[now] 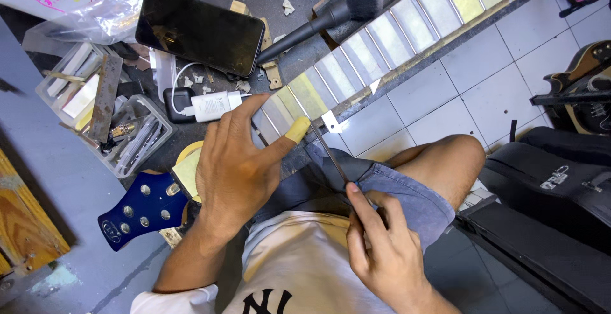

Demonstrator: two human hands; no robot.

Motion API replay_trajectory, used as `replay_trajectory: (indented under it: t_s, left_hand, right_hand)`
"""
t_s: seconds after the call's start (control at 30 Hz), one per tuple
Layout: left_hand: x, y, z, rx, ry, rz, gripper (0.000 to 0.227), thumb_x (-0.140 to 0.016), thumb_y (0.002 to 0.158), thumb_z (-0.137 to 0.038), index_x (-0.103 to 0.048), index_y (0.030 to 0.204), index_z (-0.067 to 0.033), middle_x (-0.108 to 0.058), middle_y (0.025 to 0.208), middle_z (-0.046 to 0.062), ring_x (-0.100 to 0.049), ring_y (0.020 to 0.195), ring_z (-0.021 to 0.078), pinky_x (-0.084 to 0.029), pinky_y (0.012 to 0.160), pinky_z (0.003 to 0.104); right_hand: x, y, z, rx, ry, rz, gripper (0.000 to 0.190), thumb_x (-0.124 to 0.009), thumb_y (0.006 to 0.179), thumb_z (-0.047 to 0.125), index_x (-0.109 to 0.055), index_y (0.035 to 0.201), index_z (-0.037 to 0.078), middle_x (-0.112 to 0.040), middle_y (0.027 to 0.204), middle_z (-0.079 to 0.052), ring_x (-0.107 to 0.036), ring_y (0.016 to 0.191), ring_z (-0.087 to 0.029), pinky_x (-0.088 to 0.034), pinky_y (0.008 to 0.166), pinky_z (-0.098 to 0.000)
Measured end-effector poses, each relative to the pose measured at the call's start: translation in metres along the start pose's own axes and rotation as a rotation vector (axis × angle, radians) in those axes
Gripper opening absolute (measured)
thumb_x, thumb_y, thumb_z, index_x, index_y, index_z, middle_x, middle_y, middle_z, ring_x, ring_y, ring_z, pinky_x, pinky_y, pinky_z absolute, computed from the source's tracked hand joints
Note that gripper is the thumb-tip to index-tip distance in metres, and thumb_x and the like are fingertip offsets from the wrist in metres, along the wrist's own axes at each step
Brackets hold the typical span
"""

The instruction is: The person uses a small flathead screwdriver to scrape and clean the fretboard of a guitar neck. They hold the neck with their left hand and work along the frets with the tool in their right hand.

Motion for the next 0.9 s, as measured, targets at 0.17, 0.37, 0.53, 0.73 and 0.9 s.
replay_trajectory:
  t_s: [0.17, 0.37, 0.53, 0.73, 0.9]
  left_hand:
    - [0.001, 0.001, 0.000, -0.009, -0.047, -0.024, 0.043, -0.075, 0.088, 0.003, -0.077, 0.119, -0.0269, -0.061, 0.140, 0.021, -0.066, 0.110, 0.0395, -0.047, 0.073, 0.047]
    - [-0.002, -0.001, 0.001, 0.015, -0.017, -0.016, 0.056, -0.075, 0.087, 0.000, -0.070, 0.130, -0.0366, -0.062, 0.142, 0.019, -0.066, 0.105, 0.0387, -0.047, 0.073, 0.048]
    - [-0.002, 0.000, 0.000, -0.007, 0.011, -0.028, 0.056, -0.079, 0.088, 0.000, -0.070, 0.131, -0.0357, -0.062, 0.141, 0.020, -0.066, 0.102, 0.0372, -0.046, 0.070, 0.046]
    - [0.007, 0.001, 0.000, 0.002, -0.028, -0.071, 0.030, -0.070, 0.094, -0.006, -0.079, 0.115, -0.0257, -0.064, 0.140, 0.021, -0.068, 0.112, 0.0373, -0.045, 0.073, 0.046]
    - [0.010, 0.003, 0.000, -0.022, -0.030, -0.077, 0.034, -0.073, 0.093, -0.007, -0.077, 0.121, -0.0259, -0.066, 0.140, 0.020, -0.069, 0.114, 0.0364, -0.045, 0.072, 0.045]
  right_hand:
    - [-0.010, 0.044, 0.022, 0.073, 0.096, 0.099, 0.051, -0.059, 0.104, 0.007, -0.050, 0.154, 0.001, -0.056, 0.121, -0.021, -0.062, 0.070, -0.031, -0.055, 0.046, -0.0495]
    - [-0.019, 0.017, -0.006, -0.062, -0.099, 0.282, 0.071, -0.062, 0.099, 0.021, -0.038, 0.165, 0.027, -0.055, 0.136, -0.013, -0.072, 0.078, -0.037, -0.060, 0.042, -0.0585]
    - [-0.031, -0.011, -0.016, -0.088, -0.213, 0.296, 0.072, -0.061, 0.092, 0.021, -0.043, 0.161, 0.028, -0.054, 0.134, -0.011, -0.071, 0.080, -0.037, -0.055, 0.037, -0.0568]
    - [-0.032, 0.065, 0.025, -0.020, -0.164, 0.238, 0.070, -0.058, 0.093, 0.015, -0.044, 0.161, 0.025, -0.053, 0.135, -0.017, -0.069, 0.074, -0.040, -0.051, 0.037, -0.0579]
    - [-0.029, 0.046, 0.013, -0.031, -0.109, 0.207, 0.064, -0.063, 0.096, 0.020, -0.050, 0.158, 0.028, -0.054, 0.136, -0.016, -0.069, 0.077, -0.037, -0.057, 0.048, -0.0558]
Point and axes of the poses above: each hand's wrist, its own y-axis towards the middle knuckle, its own x-axis out of the back of the hand, z = x × y, the point moved 10 cm from there along y, towards the middle knuckle
